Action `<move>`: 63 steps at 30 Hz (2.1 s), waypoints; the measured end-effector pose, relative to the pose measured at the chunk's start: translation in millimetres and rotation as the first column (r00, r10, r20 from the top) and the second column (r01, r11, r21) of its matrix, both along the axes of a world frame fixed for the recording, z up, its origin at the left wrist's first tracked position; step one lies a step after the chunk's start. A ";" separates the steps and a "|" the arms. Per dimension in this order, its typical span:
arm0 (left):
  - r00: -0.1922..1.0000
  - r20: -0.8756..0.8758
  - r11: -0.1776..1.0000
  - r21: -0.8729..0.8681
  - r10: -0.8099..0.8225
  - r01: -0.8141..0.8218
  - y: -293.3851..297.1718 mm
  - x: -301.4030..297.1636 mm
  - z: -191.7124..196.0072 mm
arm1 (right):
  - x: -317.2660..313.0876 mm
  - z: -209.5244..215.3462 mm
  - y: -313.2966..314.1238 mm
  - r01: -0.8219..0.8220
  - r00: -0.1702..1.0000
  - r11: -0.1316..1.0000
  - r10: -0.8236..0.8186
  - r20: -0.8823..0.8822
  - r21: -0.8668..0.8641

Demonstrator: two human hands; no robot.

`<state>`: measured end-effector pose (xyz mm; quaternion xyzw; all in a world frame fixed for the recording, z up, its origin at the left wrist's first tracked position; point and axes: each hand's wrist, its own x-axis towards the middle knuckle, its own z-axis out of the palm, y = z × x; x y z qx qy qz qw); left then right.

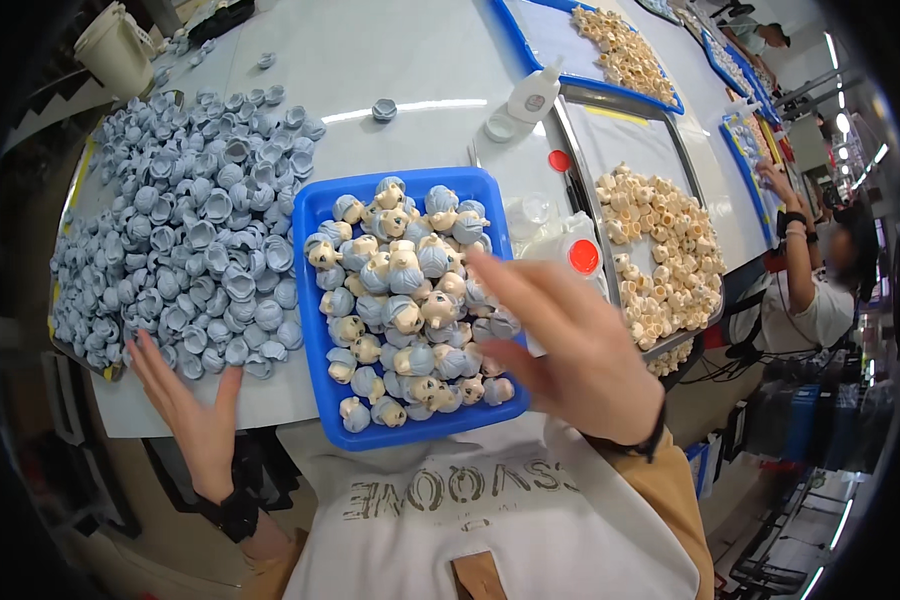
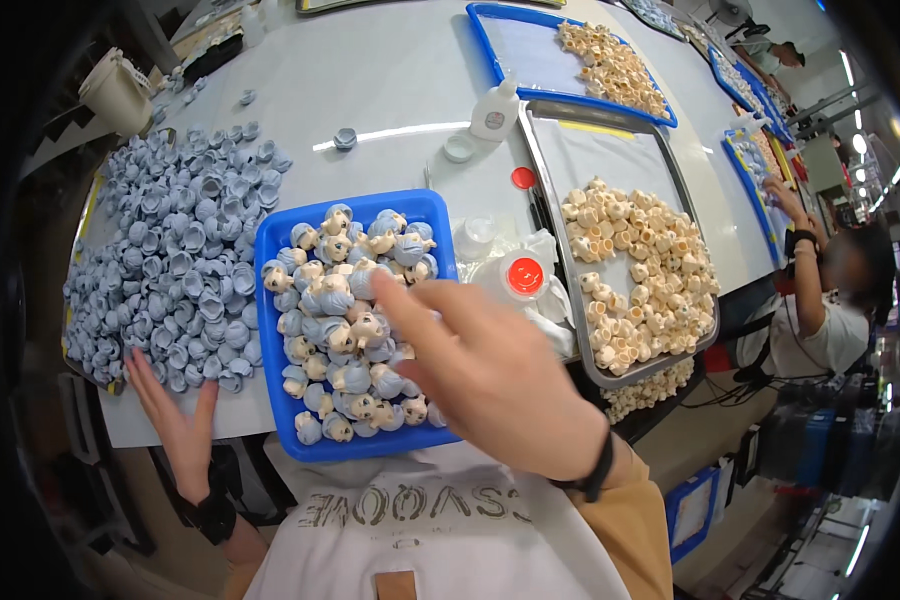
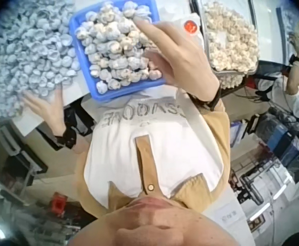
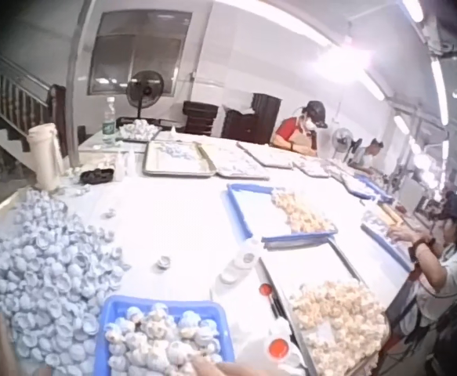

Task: The person assembles small decorative items by picking up a blue shell-like base and a beige inner piece from trays. They fit the beige piece into the blue base and place the completed unit into a blue tray. The process is repeated continuously throughout the clip.

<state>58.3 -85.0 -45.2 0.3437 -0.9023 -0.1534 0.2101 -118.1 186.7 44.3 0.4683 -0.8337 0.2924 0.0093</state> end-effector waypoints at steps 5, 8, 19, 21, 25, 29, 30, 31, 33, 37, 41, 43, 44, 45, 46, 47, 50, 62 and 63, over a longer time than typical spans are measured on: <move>0.995 -0.103 0.997 -0.073 -0.016 0.008 -1.9 -8.5 -6.3 | -56.4 46.0 48.6 0.403 0.908 0.909 -0.412 -0.082 -0.106; 0.994 -0.112 0.979 -0.201 -0.005 -0.018 -7.6 3.0 -18.2 | -161.1 38.2 60.5 0.241 0.948 0.955 -0.270 0.169 0.172; 0.994 -0.107 0.984 -0.177 -0.026 0.006 -9.2 -2.8 -13.7 | -225.2 -15.9 2.1 0.288 0.946 0.935 -0.312 0.094 0.208; 0.989 -0.147 0.977 -0.213 0.000 -0.032 -6.5 -4.5 -13.6 | -224.4 -16.7 19.5 0.229 0.927 0.973 -0.215 0.306 -0.011; 0.966 -0.255 0.987 -0.158 -0.034 -0.007 -1.8 -1.7 -13.6 | -169.5 20.8 53.0 0.183 0.882 0.972 -0.097 0.461 -0.145; 0.952 -0.301 0.983 -0.182 -0.061 0.005 -5.1 2.8 -18.4 | -104.4 27.6 100.3 0.249 0.760 0.959 -0.109 0.641 -0.132; 0.947 -0.317 0.983 -0.181 -0.046 -0.013 -4.9 3.6 -19.4 | -91.3 30.9 109.5 0.241 0.708 0.970 -0.145 0.691 -0.043; 0.948 -0.317 0.982 -0.189 -0.039 -0.023 -4.5 4.1 -19.6 | -79.8 31.3 114.2 0.235 0.698 0.972 -0.184 0.692 0.022; 0.948 -0.316 0.977 -0.208 -0.028 -0.040 -4.6 3.9 -18.3 | -64.9 26.8 125.0 0.215 0.733 0.964 -0.267 0.626 0.159; 0.949 -0.316 0.985 -0.168 -0.016 -0.040 -5.2 0.7 -12.3 | -49.0 30.9 116.9 0.228 0.793 0.955 -0.294 0.533 0.188; 0.932 -0.361 0.993 -0.119 -0.026 -0.018 -9.6 1.9 -13.2 | -50.7 30.4 113.8 0.218 0.802 0.959 -0.281 0.527 0.180; 0.934 -0.357 0.999 -0.034 -0.004 -0.009 -17.4 8.9 -16.2 | -52.2 31.9 112.8 0.230 0.781 0.954 -0.297 0.549 0.191; 0.941 -0.339 0.999 0.035 0.014 -0.002 -24.6 14.8 -18.4 | -54.3 32.4 112.1 0.211 0.795 0.961 -0.276 0.540 0.180; 0.948 -0.318 0.994 0.107 0.031 0.004 -26.1 15.6 -17.1 | -56.5 32.8 111.5 0.193 0.808 0.966 -0.256 0.531 0.172; 0.918 -0.394 0.957 0.282 0.046 0.073 -26.6 17.1 -11.8 | -58.4 33.2 110.9 0.175 0.820 0.971 -0.237 0.522 0.166; 0.883 -0.463 0.885 0.440 0.076 0.154 -27.0 19.3 -1.3 | -59.7 33.5 110.4 0.160 0.827 0.972 -0.227 0.514 0.172; 0.727 -0.654 0.692 0.624 0.210 0.362 -25.3 13.1 8.8 | -63.7 35.4 109.0 0.123 0.842 0.974 -0.203 0.500 0.189; 0.643 -0.177 -0.490 0.508 0.745 0.708 -55.6 -8.3 59.5 | -77.3 43.1 105.7 0.038 0.791 0.961 -0.196 0.580 0.273; 0.646 -0.136 -0.499 0.523 0.751 0.691 -52.9 -14.0 64.4 | -78.2 43.5 105.2 0.030 0.792 0.960 -0.191 0.579 0.277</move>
